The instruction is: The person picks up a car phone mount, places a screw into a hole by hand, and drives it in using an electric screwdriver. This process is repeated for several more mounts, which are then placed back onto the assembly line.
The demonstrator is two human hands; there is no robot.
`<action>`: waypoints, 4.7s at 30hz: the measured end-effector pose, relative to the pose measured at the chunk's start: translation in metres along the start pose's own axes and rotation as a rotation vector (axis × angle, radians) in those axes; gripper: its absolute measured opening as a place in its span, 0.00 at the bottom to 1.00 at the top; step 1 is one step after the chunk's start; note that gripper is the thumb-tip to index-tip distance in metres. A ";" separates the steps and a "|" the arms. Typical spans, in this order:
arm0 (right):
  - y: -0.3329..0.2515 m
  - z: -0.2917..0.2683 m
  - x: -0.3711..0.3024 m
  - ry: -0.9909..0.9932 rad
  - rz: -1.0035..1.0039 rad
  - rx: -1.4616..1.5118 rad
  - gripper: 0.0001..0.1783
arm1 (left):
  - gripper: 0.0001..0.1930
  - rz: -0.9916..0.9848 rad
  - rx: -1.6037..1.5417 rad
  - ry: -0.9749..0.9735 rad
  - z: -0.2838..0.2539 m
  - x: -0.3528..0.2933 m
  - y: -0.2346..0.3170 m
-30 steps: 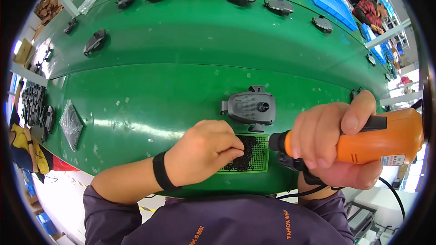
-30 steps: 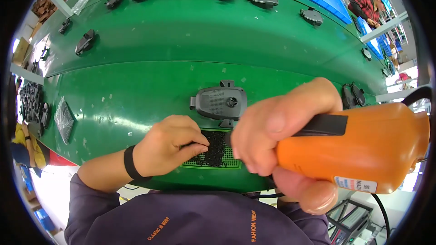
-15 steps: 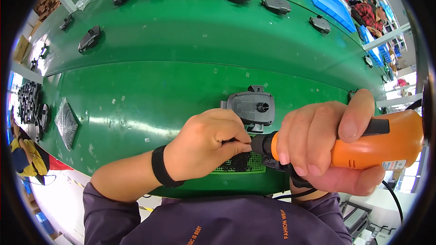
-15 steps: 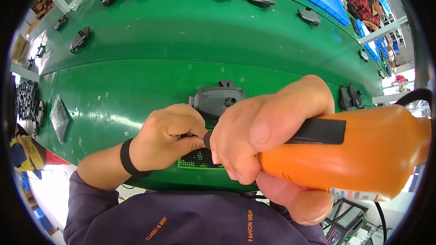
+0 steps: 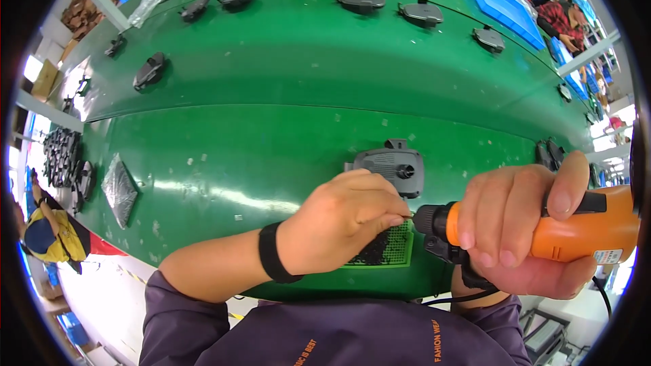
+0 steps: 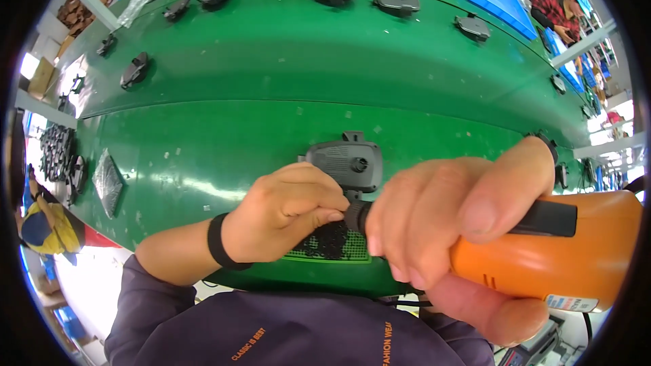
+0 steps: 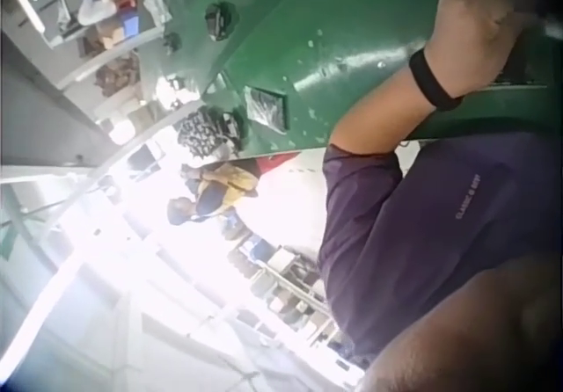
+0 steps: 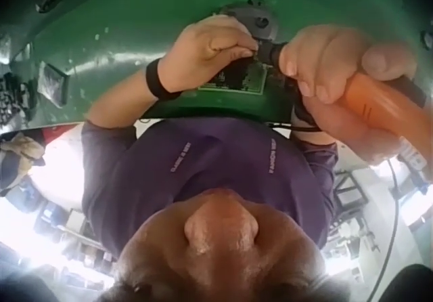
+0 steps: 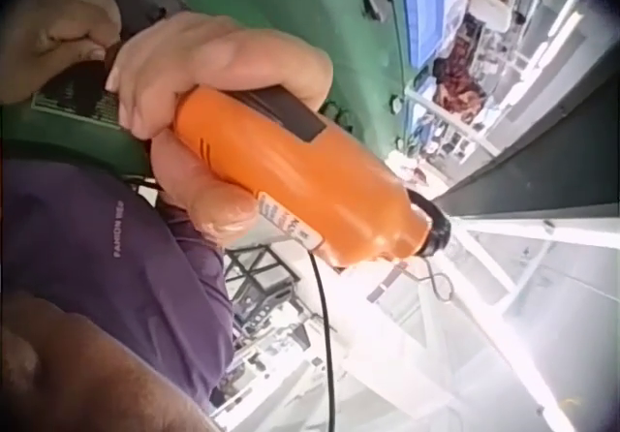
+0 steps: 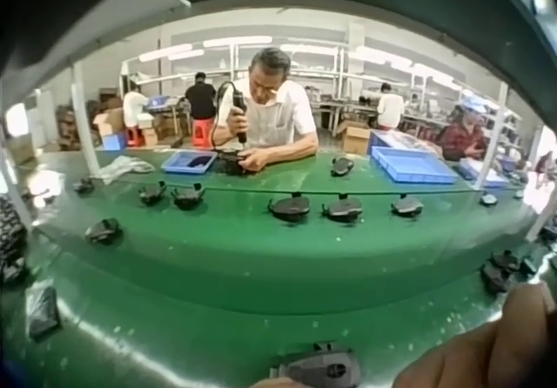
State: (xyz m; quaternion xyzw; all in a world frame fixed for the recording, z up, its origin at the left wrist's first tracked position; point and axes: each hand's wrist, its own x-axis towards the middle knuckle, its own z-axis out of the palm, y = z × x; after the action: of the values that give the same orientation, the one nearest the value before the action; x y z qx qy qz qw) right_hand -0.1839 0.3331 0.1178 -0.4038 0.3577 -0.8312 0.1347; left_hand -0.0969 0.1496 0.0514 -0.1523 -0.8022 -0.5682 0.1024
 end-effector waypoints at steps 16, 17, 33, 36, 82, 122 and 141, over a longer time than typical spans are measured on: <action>-0.051 -0.028 0.000 0.063 -0.093 -0.180 0.25 | 0.23 -0.055 1.035 -0.165 -0.163 0.062 0.054; -0.060 -0.031 -0.002 0.099 -0.112 -0.198 0.25 | 0.24 -0.045 1.152 -0.128 -0.189 0.078 0.042; -0.075 -0.065 -0.021 0.058 -0.103 -0.232 0.29 | 0.43 -0.674 1.149 0.287 -0.074 0.255 -0.255; -0.082 -0.072 -0.011 -0.152 0.067 -0.247 0.34 | 0.41 -0.624 1.103 0.222 -0.083 0.263 -0.264; -0.030 -0.071 -0.021 0.194 0.130 -0.103 0.32 | 0.37 -0.749 0.806 0.284 -0.144 -0.105 -0.038; -0.002 -0.089 -0.051 0.160 0.226 -0.142 0.35 | 0.27 -0.118 0.499 -0.078 0.046 0.014 -0.037; -0.053 -0.071 -0.024 0.174 0.184 -0.189 0.28 | 0.23 0.013 0.615 -0.070 0.052 0.028 0.020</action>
State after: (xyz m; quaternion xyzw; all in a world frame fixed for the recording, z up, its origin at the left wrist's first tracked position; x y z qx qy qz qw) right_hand -0.2198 0.4173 0.1121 -0.3066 0.4800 -0.8099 0.1402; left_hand -0.1156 0.2088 0.0611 -0.1388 -0.9385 -0.2927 0.1196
